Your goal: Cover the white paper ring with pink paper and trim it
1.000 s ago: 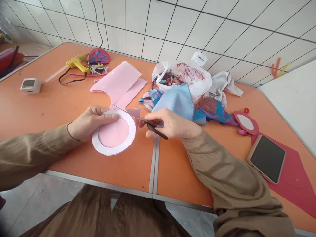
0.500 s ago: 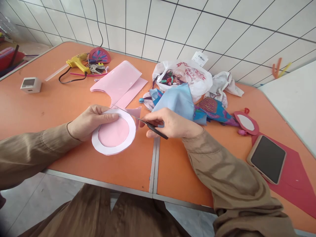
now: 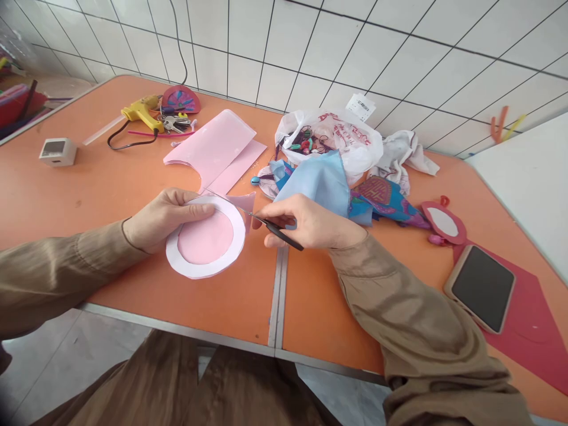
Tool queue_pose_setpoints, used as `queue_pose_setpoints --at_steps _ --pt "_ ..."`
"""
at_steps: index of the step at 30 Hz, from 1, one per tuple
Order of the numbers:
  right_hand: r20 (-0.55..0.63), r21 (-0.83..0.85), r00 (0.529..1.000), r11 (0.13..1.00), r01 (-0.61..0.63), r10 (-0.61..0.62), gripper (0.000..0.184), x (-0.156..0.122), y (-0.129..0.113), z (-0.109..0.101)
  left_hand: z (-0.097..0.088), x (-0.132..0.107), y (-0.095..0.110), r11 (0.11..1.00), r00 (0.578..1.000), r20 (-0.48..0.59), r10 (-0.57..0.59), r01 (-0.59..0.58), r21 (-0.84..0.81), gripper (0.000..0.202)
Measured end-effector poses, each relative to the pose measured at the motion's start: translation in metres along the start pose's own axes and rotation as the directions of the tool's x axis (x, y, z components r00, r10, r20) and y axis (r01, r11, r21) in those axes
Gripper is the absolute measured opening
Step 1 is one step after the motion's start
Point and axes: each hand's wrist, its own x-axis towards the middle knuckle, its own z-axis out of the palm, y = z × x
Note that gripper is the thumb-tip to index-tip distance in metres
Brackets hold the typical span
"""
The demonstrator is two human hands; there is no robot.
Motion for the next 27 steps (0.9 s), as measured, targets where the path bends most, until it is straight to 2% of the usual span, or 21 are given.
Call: queue_pose_setpoints --at_steps 27 --pt "0.018 -0.011 1.000 1.000 -0.013 0.013 0.031 -0.0016 0.0005 -0.0026 -0.0001 -0.0010 0.0001 0.999 0.999 -0.002 -0.032 0.032 0.009 0.018"
